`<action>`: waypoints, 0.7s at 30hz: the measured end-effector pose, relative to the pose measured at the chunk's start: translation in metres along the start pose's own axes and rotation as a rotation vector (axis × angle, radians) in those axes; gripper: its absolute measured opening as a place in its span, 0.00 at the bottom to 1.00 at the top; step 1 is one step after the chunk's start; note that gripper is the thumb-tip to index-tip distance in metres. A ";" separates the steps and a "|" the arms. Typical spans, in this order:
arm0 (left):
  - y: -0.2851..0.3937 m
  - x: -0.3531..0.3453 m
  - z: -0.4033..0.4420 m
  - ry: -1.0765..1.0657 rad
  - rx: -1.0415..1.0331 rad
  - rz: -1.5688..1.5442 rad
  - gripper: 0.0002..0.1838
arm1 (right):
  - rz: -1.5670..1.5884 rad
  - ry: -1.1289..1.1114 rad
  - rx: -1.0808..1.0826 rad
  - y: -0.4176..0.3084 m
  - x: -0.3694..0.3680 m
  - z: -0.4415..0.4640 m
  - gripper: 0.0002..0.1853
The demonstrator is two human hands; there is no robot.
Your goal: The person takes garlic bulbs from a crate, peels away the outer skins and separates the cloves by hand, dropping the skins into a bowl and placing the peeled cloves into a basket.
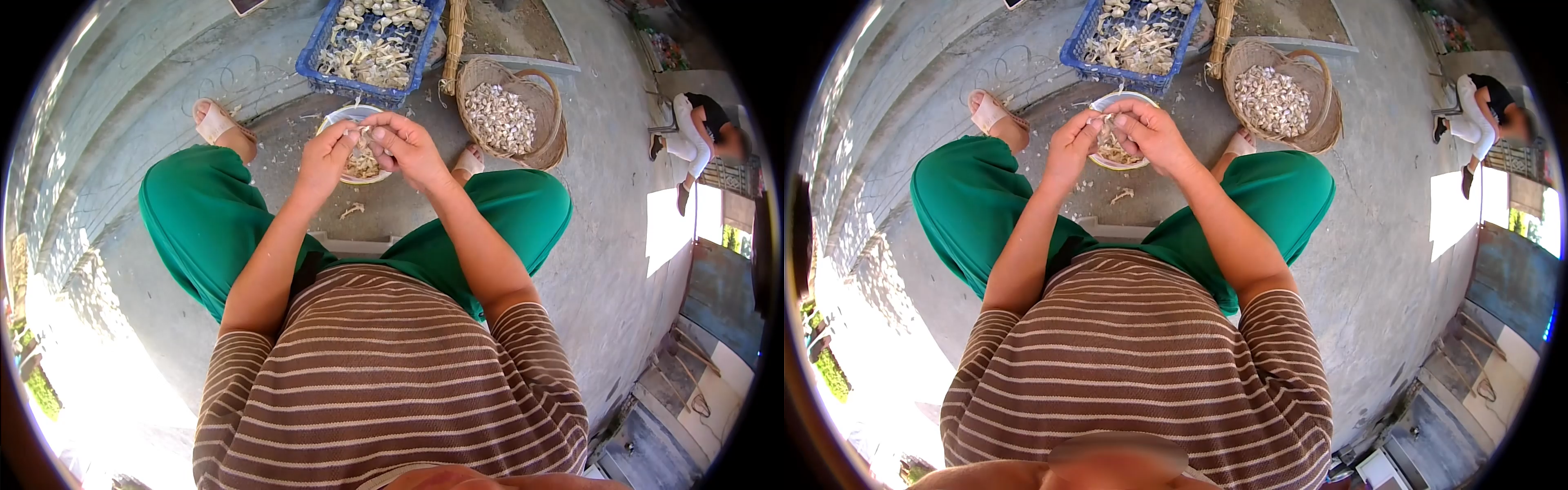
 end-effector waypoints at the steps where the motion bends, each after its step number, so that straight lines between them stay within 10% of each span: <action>1: -0.009 -0.003 -0.002 0.004 0.124 -0.209 0.09 | 0.084 -0.034 -0.029 0.002 -0.002 -0.001 0.10; 8: -0.007 -0.018 -0.005 0.037 0.312 -0.807 0.09 | 0.324 -0.049 -0.084 0.002 -0.009 -0.003 0.10; 21: -0.004 -0.009 0.002 -0.048 0.157 -0.378 0.12 | -0.195 0.065 0.122 -0.013 -0.007 -0.005 0.08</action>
Point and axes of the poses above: each hand's wrist, its own z-axis towards the middle knuckle, its own x-axis out of the back of the hand, y = z × x, the point moved 7 cm from there along z, towards the middle knuckle, and after that the axes turned 9 degrees about -x, right-handed, at the moved point
